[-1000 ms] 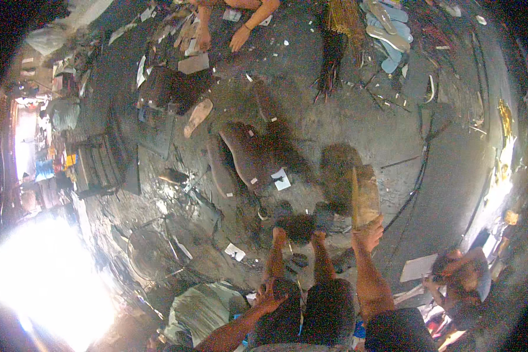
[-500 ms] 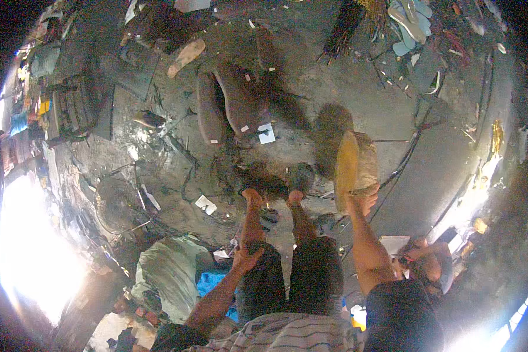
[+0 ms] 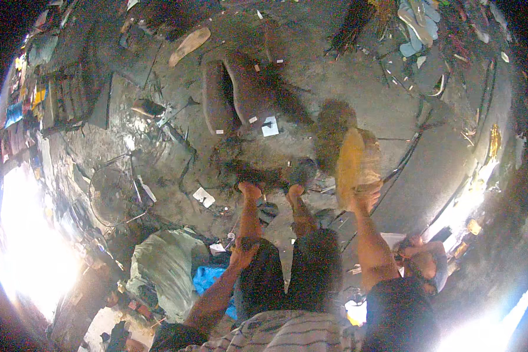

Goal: The person uses a small pointed tool to poke holes in the sole of a white slipper, then uses a wooden mallet to hammer the sole of several dark-colored slippers on a wooden block. The person handles slippers one at a time and places them aside after each step.

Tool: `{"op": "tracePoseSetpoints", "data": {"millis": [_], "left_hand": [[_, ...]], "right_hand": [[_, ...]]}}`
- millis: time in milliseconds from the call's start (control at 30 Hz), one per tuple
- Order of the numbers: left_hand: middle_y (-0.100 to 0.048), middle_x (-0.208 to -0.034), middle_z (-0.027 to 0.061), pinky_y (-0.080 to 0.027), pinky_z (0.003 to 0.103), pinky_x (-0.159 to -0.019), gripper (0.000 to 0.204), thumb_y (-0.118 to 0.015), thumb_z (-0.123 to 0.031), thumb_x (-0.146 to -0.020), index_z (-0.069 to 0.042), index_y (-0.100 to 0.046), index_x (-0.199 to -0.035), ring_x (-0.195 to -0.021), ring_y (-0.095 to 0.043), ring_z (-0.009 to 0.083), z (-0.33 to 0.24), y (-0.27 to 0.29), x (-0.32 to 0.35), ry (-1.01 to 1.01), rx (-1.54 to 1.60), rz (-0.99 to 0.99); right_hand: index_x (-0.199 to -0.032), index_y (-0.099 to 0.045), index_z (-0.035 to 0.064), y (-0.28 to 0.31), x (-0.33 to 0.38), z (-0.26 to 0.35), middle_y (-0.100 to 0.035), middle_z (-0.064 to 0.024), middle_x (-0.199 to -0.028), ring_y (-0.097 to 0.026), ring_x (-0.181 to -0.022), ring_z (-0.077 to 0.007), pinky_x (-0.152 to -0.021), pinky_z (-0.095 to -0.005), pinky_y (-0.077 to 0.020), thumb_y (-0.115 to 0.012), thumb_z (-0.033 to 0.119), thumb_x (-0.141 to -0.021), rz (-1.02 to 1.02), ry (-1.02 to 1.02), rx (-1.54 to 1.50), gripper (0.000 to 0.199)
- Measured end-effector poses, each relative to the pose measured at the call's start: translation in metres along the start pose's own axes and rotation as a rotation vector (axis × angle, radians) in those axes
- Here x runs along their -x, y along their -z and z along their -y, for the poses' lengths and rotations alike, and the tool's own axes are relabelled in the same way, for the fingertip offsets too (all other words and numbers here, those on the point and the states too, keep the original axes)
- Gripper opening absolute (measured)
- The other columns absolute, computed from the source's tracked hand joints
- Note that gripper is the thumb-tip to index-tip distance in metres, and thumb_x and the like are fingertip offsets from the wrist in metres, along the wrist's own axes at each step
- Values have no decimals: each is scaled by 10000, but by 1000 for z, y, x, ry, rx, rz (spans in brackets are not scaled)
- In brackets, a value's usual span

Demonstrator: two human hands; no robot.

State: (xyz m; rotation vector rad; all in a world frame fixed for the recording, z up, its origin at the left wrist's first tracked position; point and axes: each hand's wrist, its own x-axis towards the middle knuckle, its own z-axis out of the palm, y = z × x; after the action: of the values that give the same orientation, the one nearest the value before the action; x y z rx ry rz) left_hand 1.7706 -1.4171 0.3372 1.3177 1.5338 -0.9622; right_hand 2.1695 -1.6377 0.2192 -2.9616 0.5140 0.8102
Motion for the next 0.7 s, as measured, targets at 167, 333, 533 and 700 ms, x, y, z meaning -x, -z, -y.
{"op": "tracePoseSetpoints", "data": {"millis": [167,333,533,700], "left_hand": [[-378,-1548,365,-475,552,-1121,1095,-762,-691,-819,-121,-285,-1623,-1360,-507,554,27,4,-20,-81,-28,-21],[-387,-1570,351,-446,558,-1144,1147,-766,-710,-798,-121,-268,-1646,-1381,-491,555,72,-16,-43,-170,31,-32],[-415,-1559,371,-422,571,-1161,1113,-777,-672,-811,-94,-296,-1632,-1395,-479,564,57,0,-19,-100,140,-2],[-493,-1504,376,-428,547,-1158,1048,-760,-625,-866,-42,-318,-1617,-1384,-501,553,100,12,-40,-294,457,-16]], "right_hand": [[-1680,-18,90,26,-14,6,-314,-290,-1612,-321,-1508,-459,-1233,-576,-323,-931,433,-707,90,71,-13,1377],[-1694,-8,126,21,-18,17,-302,-283,-1635,-304,-1527,-448,-1240,-564,-308,-914,412,-729,57,239,158,1355],[-1673,-91,93,92,61,52,-347,-301,-1589,-354,-1482,-480,-1216,-627,-291,-803,546,-839,265,515,317,1186],[-1647,-139,92,130,123,61,-383,-317,-1559,-428,-1427,-500,-1131,-632,-416,-826,550,-826,270,684,545,1165]]}}
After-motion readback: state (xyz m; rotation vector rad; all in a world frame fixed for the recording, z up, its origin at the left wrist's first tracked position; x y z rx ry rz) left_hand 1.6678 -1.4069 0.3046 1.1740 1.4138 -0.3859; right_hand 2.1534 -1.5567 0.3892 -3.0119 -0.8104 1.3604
